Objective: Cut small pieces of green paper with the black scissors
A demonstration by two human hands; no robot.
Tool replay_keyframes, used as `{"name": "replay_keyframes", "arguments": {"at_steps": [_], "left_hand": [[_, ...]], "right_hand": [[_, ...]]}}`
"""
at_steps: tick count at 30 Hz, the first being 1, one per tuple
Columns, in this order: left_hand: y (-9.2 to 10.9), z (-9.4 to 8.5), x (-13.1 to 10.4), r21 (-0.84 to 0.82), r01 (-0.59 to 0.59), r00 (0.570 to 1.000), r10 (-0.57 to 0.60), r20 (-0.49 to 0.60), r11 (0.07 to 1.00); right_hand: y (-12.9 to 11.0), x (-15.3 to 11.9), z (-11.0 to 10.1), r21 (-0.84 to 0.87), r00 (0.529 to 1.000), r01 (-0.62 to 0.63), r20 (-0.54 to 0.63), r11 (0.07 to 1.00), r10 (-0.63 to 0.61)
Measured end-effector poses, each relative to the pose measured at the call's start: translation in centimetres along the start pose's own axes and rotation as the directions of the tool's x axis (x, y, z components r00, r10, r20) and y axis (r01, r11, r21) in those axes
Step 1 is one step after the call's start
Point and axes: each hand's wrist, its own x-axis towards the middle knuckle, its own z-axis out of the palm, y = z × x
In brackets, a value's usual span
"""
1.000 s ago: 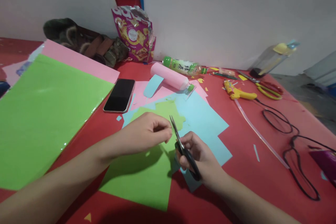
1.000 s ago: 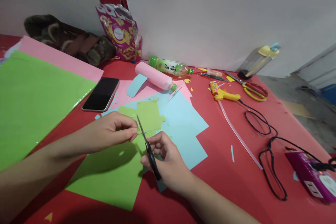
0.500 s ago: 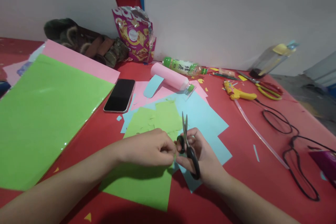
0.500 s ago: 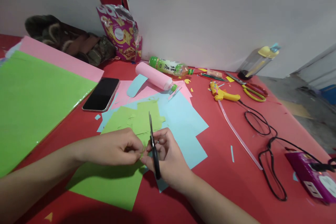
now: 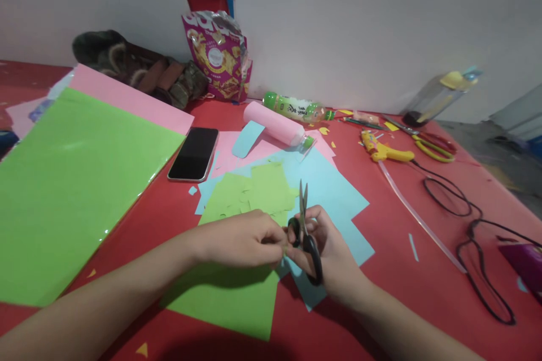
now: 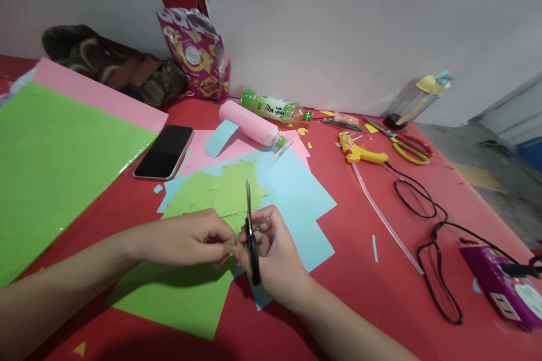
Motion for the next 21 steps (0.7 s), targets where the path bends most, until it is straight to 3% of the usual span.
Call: {"name": "replay_keyframes", "arguments": {"at_steps": [8,21], "left_hand": [[-0.1,0.4,0.2,0.095,-0.057,0.992,0.068,-0.110,0.994],[-0.6,1.7,0.7,0.028,-0.082,0.957,0.086,-0.277,0.996]], "right_hand": [[0.2,0.3,0.0,-0.007,0.986,0.107,-0.130,0.994,-0.107],[0.3,0.3,-0.1,-0.047,0.965,0.154,-0.208,0.987,-0.161]]}}
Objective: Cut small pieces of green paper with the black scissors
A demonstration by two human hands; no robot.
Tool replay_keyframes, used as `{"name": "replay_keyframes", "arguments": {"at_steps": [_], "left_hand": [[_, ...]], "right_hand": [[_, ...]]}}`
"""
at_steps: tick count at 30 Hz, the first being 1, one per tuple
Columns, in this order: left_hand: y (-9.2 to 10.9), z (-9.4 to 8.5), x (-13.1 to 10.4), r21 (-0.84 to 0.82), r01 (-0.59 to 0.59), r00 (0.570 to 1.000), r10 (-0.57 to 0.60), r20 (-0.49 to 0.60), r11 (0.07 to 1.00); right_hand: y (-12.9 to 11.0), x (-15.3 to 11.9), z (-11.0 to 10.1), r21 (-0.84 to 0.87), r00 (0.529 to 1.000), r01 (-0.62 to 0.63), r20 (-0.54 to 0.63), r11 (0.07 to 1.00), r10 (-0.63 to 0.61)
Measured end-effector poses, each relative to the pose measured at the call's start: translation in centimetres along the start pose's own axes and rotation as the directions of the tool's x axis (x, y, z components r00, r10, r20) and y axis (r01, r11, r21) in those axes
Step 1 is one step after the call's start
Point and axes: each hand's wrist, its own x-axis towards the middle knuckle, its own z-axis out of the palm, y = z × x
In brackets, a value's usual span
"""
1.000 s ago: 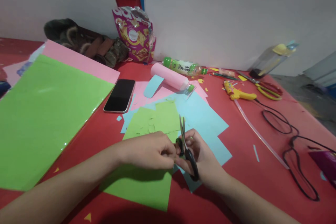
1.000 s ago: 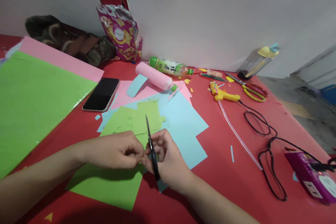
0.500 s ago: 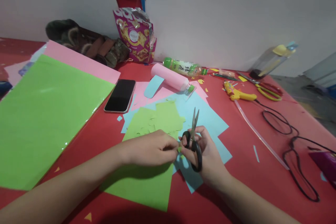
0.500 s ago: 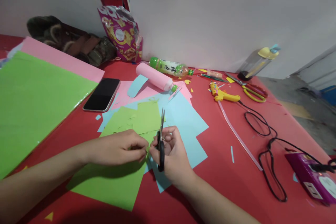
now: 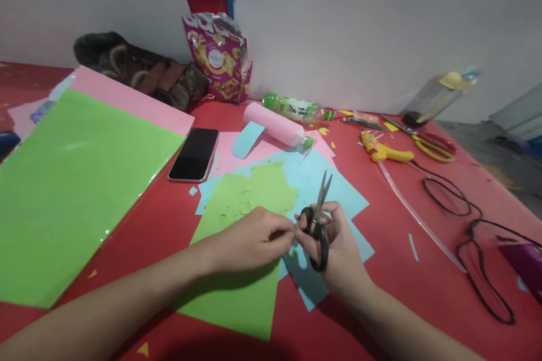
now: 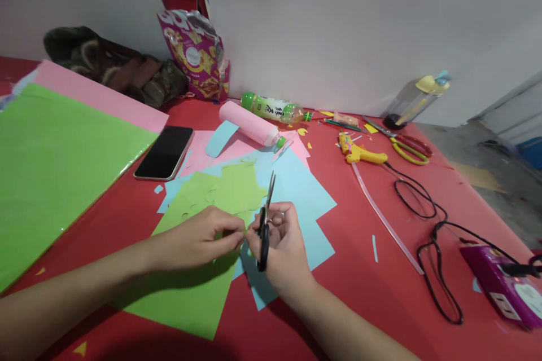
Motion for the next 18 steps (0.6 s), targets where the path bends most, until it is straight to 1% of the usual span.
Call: {"name": "replay_keyframes", "arguments": {"at_steps": [5,8,10,12,15,18], "left_hand": [[0.0,0.1,0.0,-0.066,0.041,0.997,-0.045,-0.056,0.997],[0.2,-0.5,0.0,-0.123,0.057,0.992,-0.070,-0.105,0.991],[0.4,-1.0,-0.1,-0.168,0.067,0.987,-0.090,-0.132,0.983],[0.6,-1.5,-0.2,-0.201,0.078,0.981,-0.112,-0.160,0.976],[0.9,-2.0,-0.4,-0.195,0.085,0.966,-0.129,-0.224,0.977],[1.0,-2.1,-0.5,-0.171,0.076,0.964,-0.117,-0.241,0.982]], "right_hand": [[0.1,-0.1,0.0,-0.008,0.999,0.025,0.034,1.000,-0.025],[0.2,-0.2,0.0,0.015,0.997,0.001,0.081,1.000,-0.002],[0.2,-0.3,-0.1,0.054,0.990,-0.024,0.140,0.998,0.016],[0.2,-0.4,-0.1,0.087,0.972,-0.052,0.232,0.995,0.031],[0.1,-0.5,-0.2,0.075,0.930,-0.088,0.363,0.993,0.055],[-0.1,-0.7,-0.3,0.027,0.898,-0.111,0.432,0.993,0.089]]}}
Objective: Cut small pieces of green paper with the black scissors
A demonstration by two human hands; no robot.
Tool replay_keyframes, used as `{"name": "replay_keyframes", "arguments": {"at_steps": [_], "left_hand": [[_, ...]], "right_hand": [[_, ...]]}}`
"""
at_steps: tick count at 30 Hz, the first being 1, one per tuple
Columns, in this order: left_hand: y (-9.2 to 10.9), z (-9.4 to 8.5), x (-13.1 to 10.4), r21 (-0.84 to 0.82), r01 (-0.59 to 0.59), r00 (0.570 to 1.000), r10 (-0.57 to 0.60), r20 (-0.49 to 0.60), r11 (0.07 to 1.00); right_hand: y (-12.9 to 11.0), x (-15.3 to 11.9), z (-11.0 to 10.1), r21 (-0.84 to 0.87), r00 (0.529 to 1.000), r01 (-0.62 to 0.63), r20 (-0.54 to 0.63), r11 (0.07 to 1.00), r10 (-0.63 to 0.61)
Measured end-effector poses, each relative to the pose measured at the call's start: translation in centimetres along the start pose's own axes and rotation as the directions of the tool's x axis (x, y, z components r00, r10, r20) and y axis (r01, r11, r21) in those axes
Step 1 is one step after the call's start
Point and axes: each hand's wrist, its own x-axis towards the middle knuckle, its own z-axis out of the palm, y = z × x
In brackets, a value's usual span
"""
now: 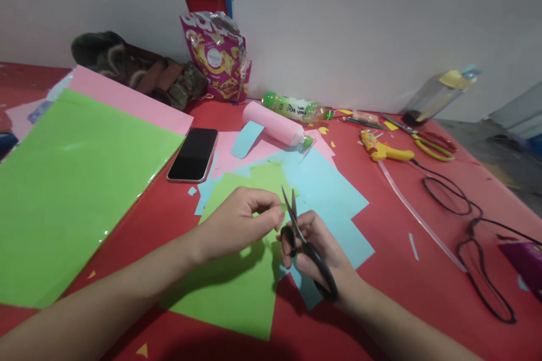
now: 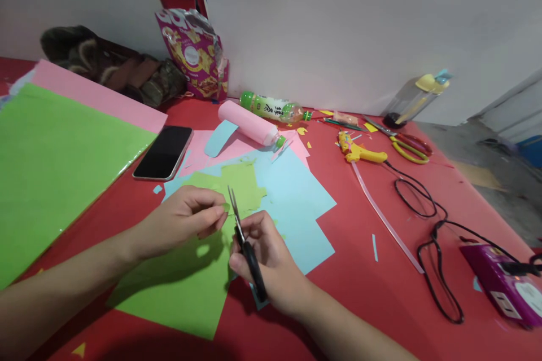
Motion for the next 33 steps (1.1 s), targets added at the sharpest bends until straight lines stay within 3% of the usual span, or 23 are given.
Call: {"name": "replay_keyframes", "arguments": {"at_steps": [12,33], "left_hand": [[0.81,-0.42,0.03,-0.082,0.083,0.989,-0.071,0.133,0.993],[0.69,-0.31,0.00,-0.094,0.107,0.986,-0.094,0.135,0.990]], "right_hand": [[-0.34,-0.29,0.08,-0.019,0.998,-0.050,0.042,0.999,0.051],[-0.35,-0.34,0.13,0.001,0.999,-0.028,0.041,1.000,0.028]]}}
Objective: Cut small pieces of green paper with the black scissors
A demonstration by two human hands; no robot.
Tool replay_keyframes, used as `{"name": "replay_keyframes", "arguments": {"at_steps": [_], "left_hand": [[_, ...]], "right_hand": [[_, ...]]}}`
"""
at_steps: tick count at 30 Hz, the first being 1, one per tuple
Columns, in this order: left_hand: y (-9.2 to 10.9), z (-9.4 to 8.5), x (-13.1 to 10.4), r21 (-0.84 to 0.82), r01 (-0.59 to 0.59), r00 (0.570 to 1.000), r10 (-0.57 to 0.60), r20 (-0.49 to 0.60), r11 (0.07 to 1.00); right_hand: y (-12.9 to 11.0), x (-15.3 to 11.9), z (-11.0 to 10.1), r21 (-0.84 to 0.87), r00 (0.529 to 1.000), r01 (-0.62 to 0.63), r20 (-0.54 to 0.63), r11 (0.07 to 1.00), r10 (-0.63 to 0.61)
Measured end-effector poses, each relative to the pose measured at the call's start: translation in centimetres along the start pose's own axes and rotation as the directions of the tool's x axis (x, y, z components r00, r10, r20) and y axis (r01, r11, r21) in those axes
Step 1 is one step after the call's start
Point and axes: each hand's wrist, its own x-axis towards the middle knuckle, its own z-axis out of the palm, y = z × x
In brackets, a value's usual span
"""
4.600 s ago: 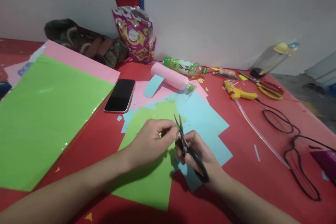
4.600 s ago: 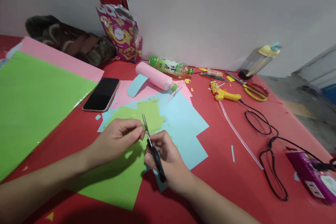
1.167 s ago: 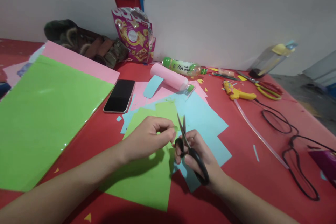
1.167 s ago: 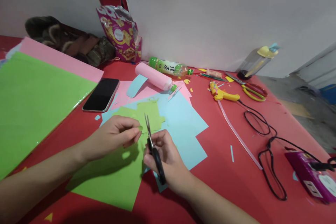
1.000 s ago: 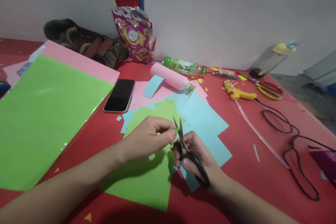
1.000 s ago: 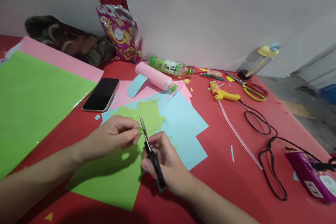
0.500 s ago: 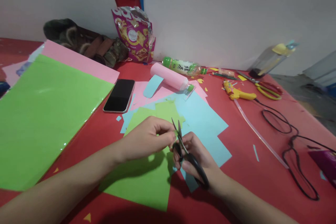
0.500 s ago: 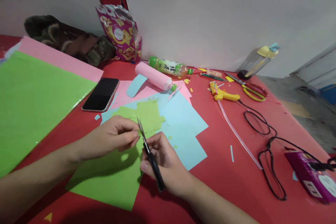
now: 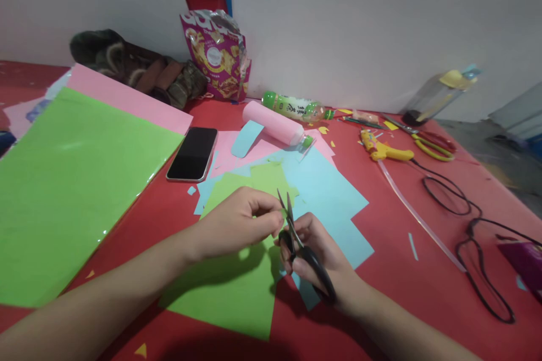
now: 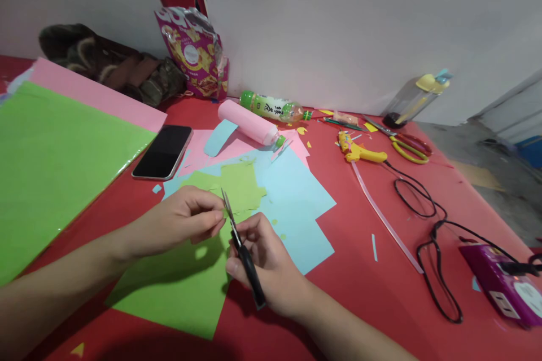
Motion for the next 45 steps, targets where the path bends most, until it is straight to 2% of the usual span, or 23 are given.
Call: {"name": "replay_keyframes", "arguments": {"at_steps": [14,26,34,40,42,45], "left_hand": [[0.0,-0.2,-0.1,-0.017,0.018,1.000,-0.018,0.013,1.000],[-0.4,-0.7,0.2,-0.058,0.075,0.996,-0.072,0.046,0.996],[-0.7,-0.7,0.4,-0.048,0.091,0.994,-0.088,0.064,0.995],[-1.0,-0.5,0.7,0.037,0.131,0.984,-0.134,0.116,0.991],[-0.9,-0.3,0.7,0.070,0.136,0.983,-0.143,0.117,0.988],[-1.0,0.2,0.7,0.144,0.089,0.986,-0.108,0.127,0.986]], "right_hand": [[0.7,0.1,-0.2,0.015,1.000,0.007,0.004,1.000,-0.007],[0.9,0.1,-0.5,-0.016,0.998,0.028,-0.050,0.999,-0.029],[0.8,0.6,-0.4,-0.054,0.970,-0.017,-0.243,0.998,0.003],[0.5,1.1,-0.5,-0.056,0.867,0.098,-0.485,0.994,-0.113],[0.5,1.2,-0.6,-0.065,0.850,0.135,-0.505,0.989,-0.149],[0.6,1.2,-0.6,-0.066,0.852,0.173,-0.490,0.983,-0.183]]}}
